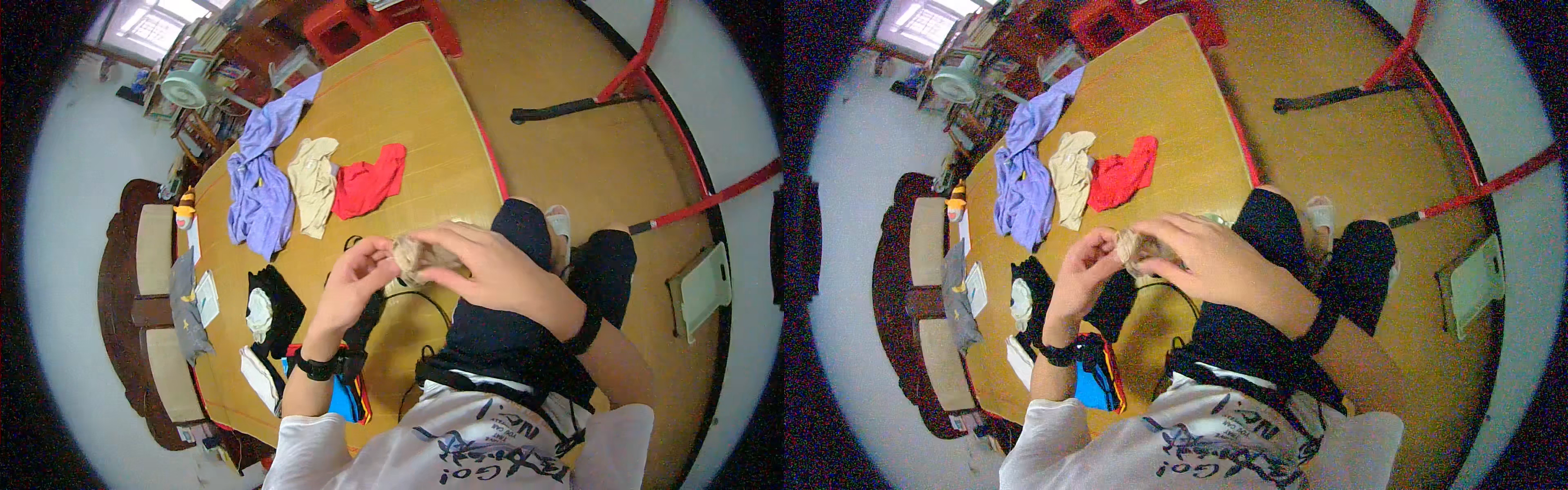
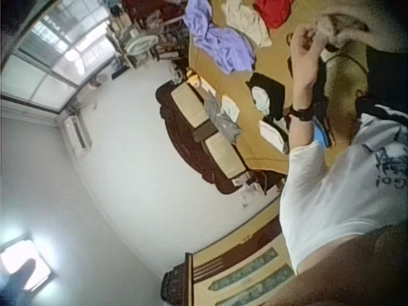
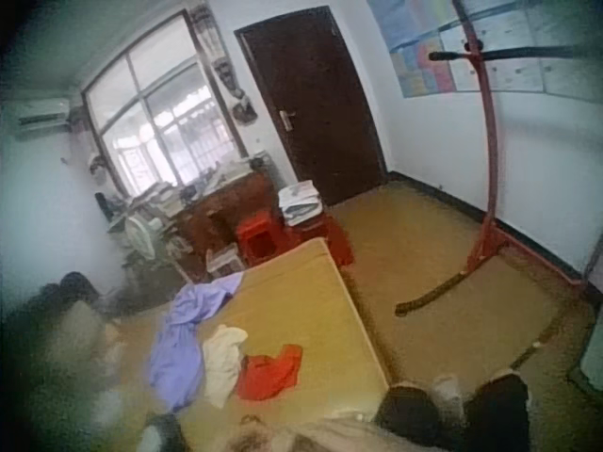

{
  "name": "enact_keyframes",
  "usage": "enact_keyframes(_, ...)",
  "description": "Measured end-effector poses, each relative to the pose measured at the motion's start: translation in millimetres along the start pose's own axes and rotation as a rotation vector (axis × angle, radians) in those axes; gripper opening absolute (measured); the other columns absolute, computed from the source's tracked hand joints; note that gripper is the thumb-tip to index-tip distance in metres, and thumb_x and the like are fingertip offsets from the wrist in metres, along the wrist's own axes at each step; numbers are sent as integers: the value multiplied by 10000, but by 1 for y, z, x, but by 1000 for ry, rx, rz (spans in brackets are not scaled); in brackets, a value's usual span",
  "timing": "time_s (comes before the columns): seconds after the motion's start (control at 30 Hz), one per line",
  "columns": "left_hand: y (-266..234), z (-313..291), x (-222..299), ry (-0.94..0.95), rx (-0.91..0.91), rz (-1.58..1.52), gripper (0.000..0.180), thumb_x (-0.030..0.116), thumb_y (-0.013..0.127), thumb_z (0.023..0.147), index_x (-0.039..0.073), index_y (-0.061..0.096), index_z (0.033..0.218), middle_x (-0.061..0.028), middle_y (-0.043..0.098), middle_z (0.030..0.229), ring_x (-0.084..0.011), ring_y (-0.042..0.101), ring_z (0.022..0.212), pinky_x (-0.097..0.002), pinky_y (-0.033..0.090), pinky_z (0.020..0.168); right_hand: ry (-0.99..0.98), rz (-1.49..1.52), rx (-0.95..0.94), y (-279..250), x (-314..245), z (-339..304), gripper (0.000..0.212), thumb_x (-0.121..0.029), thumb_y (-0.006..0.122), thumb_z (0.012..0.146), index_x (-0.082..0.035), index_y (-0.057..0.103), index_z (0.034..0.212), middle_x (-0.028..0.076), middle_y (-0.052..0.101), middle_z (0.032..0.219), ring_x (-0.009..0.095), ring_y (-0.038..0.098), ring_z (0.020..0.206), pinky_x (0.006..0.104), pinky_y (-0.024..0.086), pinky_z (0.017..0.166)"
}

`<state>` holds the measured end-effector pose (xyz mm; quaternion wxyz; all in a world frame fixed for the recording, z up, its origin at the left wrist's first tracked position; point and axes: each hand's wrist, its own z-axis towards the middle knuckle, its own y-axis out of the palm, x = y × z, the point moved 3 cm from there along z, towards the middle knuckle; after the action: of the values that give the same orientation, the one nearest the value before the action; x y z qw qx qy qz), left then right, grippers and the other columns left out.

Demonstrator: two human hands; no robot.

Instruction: Folding various clothing items including shirts, socks, and underwear on the lap and a nearby surface.

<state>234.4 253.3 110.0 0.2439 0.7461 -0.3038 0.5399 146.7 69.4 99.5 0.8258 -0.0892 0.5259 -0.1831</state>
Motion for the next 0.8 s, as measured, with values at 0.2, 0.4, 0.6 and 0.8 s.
enact_keyframes(0.2, 51, 12, 4, 10, -173, 33, 225, 34, 605, 885, 4, 548, 1101, -39, 608, 1042, -92, 559, 949, -224, 446, 811, 356, 111, 227, -48, -14, -29, 188, -153, 576, 900, 7, 580, 803, 158, 569, 679, 226, 604, 632, 350, 449, 571)
enact_keyframes(0.4, 90, 26, -1, -78, -209, -286, 246, 51, 578, 906, 1, 538, 1144, -49, 636, 1019, -110, 595, 920, -224, 464, 795, 579, 580, 418, -89, -21, -70, 176, -166, 470, 978, -27, 510, 1078, 23, 616, 822, 77, 576, 726, 225, 463, 630)
enact_keyframes(0.6, 125, 39, 0, -98, -301, -499, 253, 46, 497, 939, 22, 493, 1190, -104, 609, 1100, -154, 618, 961, -261, 513, 802, 553, 666, 546, -126, -62, -92, 195, -176, 448, 986, -8, 517, 1056, 87, 648, 907, 137, 637, 732, 247, 521, 626)
enact_keyframes(0.8, 127, 76, -55, -162, -146, -364, 216, 46, 489, 931, 31, 571, 1130, -59, 619, 1025, -134, 606, 916, -265, 497, 790, 780, 618, 342, -106, -22, -120, 232, -212, 442, 990, 0, 535, 972, 111, 635, 854, 169, 633, 630, 293, 530, 501)
